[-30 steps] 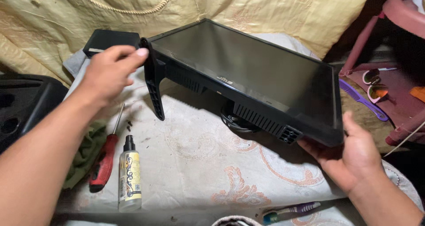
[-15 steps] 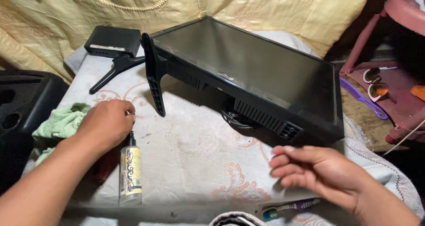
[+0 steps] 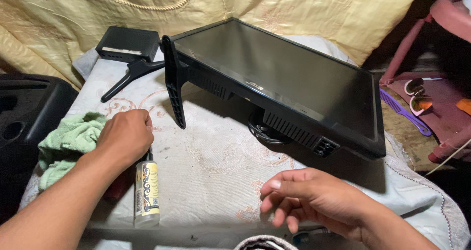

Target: The person uses a screwdriver to attach a stand to a small television, then wipes the screen with a cloth, and finally secures the stand with screws.

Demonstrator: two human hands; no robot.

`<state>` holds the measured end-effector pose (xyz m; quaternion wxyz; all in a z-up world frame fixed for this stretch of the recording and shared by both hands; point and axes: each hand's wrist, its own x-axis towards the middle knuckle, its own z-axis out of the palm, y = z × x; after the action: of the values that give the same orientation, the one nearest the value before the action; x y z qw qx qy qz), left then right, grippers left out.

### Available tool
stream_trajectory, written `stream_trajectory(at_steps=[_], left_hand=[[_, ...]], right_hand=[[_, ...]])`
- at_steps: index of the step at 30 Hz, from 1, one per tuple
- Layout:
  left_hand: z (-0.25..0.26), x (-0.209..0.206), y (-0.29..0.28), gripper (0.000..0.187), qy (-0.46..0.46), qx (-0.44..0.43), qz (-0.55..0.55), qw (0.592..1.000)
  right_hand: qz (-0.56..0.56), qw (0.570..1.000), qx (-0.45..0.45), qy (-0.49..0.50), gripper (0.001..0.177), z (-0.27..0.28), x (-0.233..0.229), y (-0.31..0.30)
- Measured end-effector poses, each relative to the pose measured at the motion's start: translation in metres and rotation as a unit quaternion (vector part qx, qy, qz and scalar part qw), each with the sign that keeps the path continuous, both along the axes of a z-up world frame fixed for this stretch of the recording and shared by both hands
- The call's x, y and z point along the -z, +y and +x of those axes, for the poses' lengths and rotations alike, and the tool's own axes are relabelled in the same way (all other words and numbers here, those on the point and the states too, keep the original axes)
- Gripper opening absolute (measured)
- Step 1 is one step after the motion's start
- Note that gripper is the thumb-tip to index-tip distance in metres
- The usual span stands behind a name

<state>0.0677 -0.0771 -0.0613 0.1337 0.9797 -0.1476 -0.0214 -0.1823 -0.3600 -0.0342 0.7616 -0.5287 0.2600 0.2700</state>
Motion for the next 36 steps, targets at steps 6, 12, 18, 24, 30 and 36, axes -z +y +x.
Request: stream_trajectory(at_steps=[6,12,18,24,30,36], left_hand=[[-0.005,-0.02,-0.012,0.021,-0.036,0.002,-0.106,0.994],[-0.029,-0.064,-0.039,0.017,0.107,-0.033,-0.232,0.966],[-0.055,-0.072,-0.059,0.011,0.37,-0.032,-0.534,0.76],[-0.08,-0.063,-0.066,0.019,0.475,-0.003,-0.621,0.624],[-0.074,-0.063,-0.06,0.029,0.477,0.03,-0.572,0.667],[-0.012,-0.057,-0.03,0.027,0.334,-0.092,-0.476,0.808]], right_hand=[[-0.06,0.997,0.001,-0.053,0.027,0.02,-0.011,0.009],[-0.2,0.952,0.037,-0.227,0.029,0.047,-0.025,0.025],[-0.159,0.917,0.083,-0.356,0.037,0.07,-0.035,0.046],[-0.13,0.908,0.134,-0.376,0.026,0.079,-0.04,0.059],[-0.142,0.911,0.159,-0.354,0.021,0.084,-0.037,0.059],[-0.129,0.945,0.145,-0.262,0.013,0.092,-0.027,0.063]])
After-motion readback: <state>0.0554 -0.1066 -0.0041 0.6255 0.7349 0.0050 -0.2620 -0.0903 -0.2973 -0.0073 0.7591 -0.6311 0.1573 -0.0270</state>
